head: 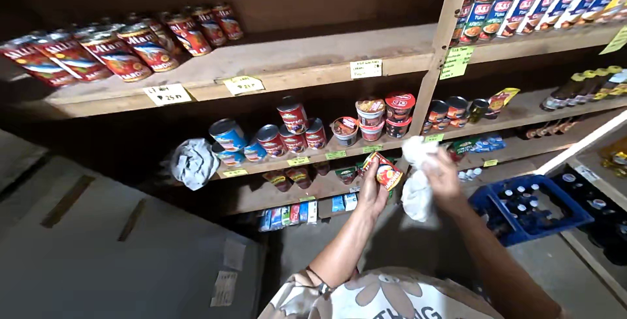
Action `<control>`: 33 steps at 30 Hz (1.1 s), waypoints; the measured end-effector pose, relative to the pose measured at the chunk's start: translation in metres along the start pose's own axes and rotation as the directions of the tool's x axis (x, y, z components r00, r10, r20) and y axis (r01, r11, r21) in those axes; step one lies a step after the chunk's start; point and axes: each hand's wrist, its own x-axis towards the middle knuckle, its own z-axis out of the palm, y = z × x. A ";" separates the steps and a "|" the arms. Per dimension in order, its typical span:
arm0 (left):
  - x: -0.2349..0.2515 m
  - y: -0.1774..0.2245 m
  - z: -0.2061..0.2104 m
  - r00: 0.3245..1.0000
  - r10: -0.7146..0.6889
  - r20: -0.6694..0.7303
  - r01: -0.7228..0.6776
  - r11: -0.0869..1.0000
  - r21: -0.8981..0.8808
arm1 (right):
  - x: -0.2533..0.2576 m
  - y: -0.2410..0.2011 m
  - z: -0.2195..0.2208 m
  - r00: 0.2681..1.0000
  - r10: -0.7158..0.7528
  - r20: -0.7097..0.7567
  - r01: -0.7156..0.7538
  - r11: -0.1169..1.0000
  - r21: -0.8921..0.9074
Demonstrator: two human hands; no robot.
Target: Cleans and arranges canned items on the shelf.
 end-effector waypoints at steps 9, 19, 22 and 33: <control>0.002 0.046 0.027 0.970 -0.095 -0.222 0.021 0.950 -0.312 | -0.033 0.048 0.030 0.994 -0.036 -0.104 0.004 0.954 -0.300; 0.007 0.049 0.031 0.994 0.055 -0.093 -0.059 0.997 -0.040 | -0.027 0.054 0.053 0.877 -0.451 0.165 0.480 0.832 -0.278; 0.012 0.078 0.057 0.986 0.166 0.011 -0.165 0.984 -0.060 | -0.043 0.069 0.038 0.938 -0.040 0.343 0.127 0.964 -0.235; 0.030 0.059 0.097 0.999 0.022 0.048 -0.014 0.987 -0.160 | 0.008 -0.006 0.015 0.888 0.235 -0.396 -0.065 0.915 0.398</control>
